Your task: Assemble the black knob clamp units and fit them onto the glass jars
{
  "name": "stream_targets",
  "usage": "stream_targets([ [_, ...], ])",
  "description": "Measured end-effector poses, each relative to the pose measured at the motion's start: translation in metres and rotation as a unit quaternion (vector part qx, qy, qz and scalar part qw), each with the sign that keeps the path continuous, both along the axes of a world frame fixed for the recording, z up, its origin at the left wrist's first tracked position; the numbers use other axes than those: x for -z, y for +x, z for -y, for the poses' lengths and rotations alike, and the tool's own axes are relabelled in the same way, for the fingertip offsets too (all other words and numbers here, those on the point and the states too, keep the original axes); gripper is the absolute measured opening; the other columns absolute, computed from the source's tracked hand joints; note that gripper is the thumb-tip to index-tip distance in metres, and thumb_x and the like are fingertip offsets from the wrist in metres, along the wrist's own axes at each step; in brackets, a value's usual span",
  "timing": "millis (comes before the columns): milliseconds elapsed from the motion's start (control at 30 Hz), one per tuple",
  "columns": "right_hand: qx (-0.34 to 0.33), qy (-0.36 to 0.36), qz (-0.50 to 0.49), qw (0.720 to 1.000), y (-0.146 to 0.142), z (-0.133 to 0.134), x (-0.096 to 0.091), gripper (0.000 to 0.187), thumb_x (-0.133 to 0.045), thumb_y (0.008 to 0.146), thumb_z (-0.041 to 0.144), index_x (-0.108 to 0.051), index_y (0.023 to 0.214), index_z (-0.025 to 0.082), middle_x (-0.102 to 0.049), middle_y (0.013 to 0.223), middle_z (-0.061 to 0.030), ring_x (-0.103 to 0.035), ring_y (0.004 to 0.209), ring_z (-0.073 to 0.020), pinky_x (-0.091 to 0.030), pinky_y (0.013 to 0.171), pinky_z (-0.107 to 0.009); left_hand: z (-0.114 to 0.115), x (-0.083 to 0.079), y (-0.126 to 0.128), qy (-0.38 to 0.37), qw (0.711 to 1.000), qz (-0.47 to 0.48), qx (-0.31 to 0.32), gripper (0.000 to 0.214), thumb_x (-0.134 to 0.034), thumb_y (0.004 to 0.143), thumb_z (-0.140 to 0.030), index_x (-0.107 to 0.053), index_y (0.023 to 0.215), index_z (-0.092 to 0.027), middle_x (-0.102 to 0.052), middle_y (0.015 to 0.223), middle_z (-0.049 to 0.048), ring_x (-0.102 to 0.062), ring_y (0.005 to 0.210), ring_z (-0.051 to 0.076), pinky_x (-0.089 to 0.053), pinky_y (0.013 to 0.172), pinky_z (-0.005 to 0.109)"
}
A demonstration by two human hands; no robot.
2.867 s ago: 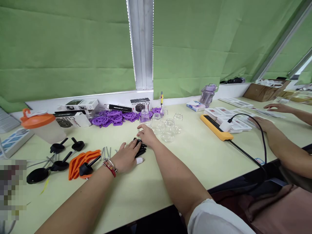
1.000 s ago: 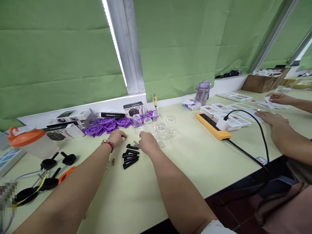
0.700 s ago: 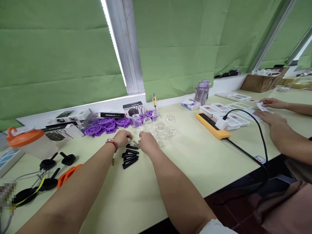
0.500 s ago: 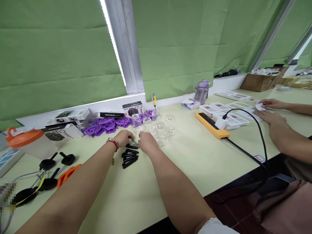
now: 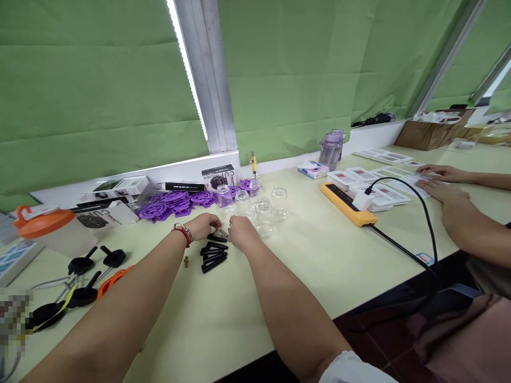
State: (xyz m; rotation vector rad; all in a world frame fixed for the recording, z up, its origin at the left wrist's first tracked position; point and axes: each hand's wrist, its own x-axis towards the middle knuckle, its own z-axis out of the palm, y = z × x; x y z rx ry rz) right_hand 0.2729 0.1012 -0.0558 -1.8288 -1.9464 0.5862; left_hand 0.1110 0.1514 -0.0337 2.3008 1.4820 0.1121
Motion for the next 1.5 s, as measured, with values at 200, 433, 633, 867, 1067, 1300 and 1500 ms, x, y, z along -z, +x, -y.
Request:
stream_targets([
  [200, -0.003, -0.007, 0.001, 1.0, -0.001, -0.001, 0.001, 0.032, -0.058, 0.081, 0.021, -0.062, 0.113, 0.02, -0.064, 0.11, -0.0127, -0.062, 0.095, -0.0233, -0.042, 0.068, -0.025, 0.001, 0.005, -0.006, -0.011, 0.999, 0.036, -0.02, 0.039, -0.051, 0.067, -0.004, -0.065, 0.103, -0.014, -0.072, 0.093, 0.005, -0.066, 0.085, 0.016, -0.05, 0.075, 0.02],
  [433, 0.002, -0.012, -0.008, 1.0, -0.001, -0.002, 0.003, 0.033, -0.06, 0.081, 0.024, -0.06, 0.114, 0.018, -0.063, 0.111, -0.0133, -0.061, 0.098, -0.0231, -0.043, 0.07, -0.025, -0.001, 0.009, -0.013, -0.004, 0.997, 0.056, -0.055, 0.036, -0.049, 0.068, -0.007, -0.064, 0.101, -0.014, -0.072, 0.093, 0.0062, -0.066, 0.083, 0.017, -0.052, 0.073, 0.023],
  [633, -0.002, -0.011, -0.008, 1.0, -0.002, 0.0, 0.001, 0.032, -0.06, 0.08, 0.025, -0.062, 0.111, 0.017, -0.064, 0.11, -0.0134, -0.061, 0.098, -0.0234, -0.043, 0.071, -0.026, 0.003, 0.009, -0.01, -0.02, 0.996, 0.077, -0.038, 0.035, -0.049, 0.069, -0.007, -0.063, 0.1, -0.014, -0.071, 0.094, 0.0058, -0.066, 0.086, 0.016, -0.051, 0.076, 0.023],
  [867, -0.006, -0.03, -0.001, 1.0, -0.002, 0.003, -0.005, 0.033, -0.059, 0.081, 0.023, -0.061, 0.113, 0.017, -0.066, 0.104, -0.0123, -0.062, 0.093, -0.0223, -0.043, 0.069, -0.025, 0.003, 0.01, -0.009, -0.038, 0.994, 0.097, -0.021, 0.036, -0.049, 0.067, -0.008, -0.063, 0.099, -0.014, -0.071, 0.09, 0.0054, -0.066, 0.084, 0.016, -0.052, 0.077, 0.024],
  [1067, -0.013, -0.027, 0.001, 1.0, -0.002, 0.002, -0.002, 0.034, -0.058, 0.081, 0.023, -0.061, 0.114, 0.016, -0.067, 0.102, -0.0122, -0.063, 0.089, -0.0217, -0.042, 0.066, -0.025, 0.004, 0.012, -0.01, -0.041, 0.994, 0.104, -0.019, 0.037, -0.046, 0.066, -0.009, -0.063, 0.1, -0.014, -0.071, 0.092, 0.0065, -0.066, 0.085, 0.017, -0.051, 0.079, 0.026],
  [1300, -0.013, -0.026, -0.003, 1.0, -0.002, 0.002, 0.0, 0.034, -0.058, 0.082, 0.024, -0.06, 0.116, 0.017, -0.065, 0.105, -0.0114, -0.062, 0.087, -0.0193, -0.041, 0.065, -0.024, 0.008, 0.012, -0.015, -0.043, 0.994, 0.1, -0.022, 0.04, -0.047, 0.066, -0.009, -0.061, 0.103, -0.014, -0.071, 0.094, 0.0069, -0.065, 0.087, 0.018, -0.051, 0.078, 0.026],
  [1500, -0.016, -0.008, -0.001, 1.0, -0.003, 0.0, 0.005, 0.031, -0.058, 0.082, 0.025, -0.062, 0.112, 0.017, -0.065, 0.104, -0.011, -0.062, 0.087, -0.0187, -0.041, 0.065, -0.023, 0.013, 0.01, -0.018, -0.048, 0.994, 0.093, -0.012, 0.045, -0.045, 0.063, -0.004, -0.062, 0.103, -0.015, -0.07, 0.099, 0.0064, -0.065, 0.092, 0.017, -0.05, 0.079, 0.023],
])
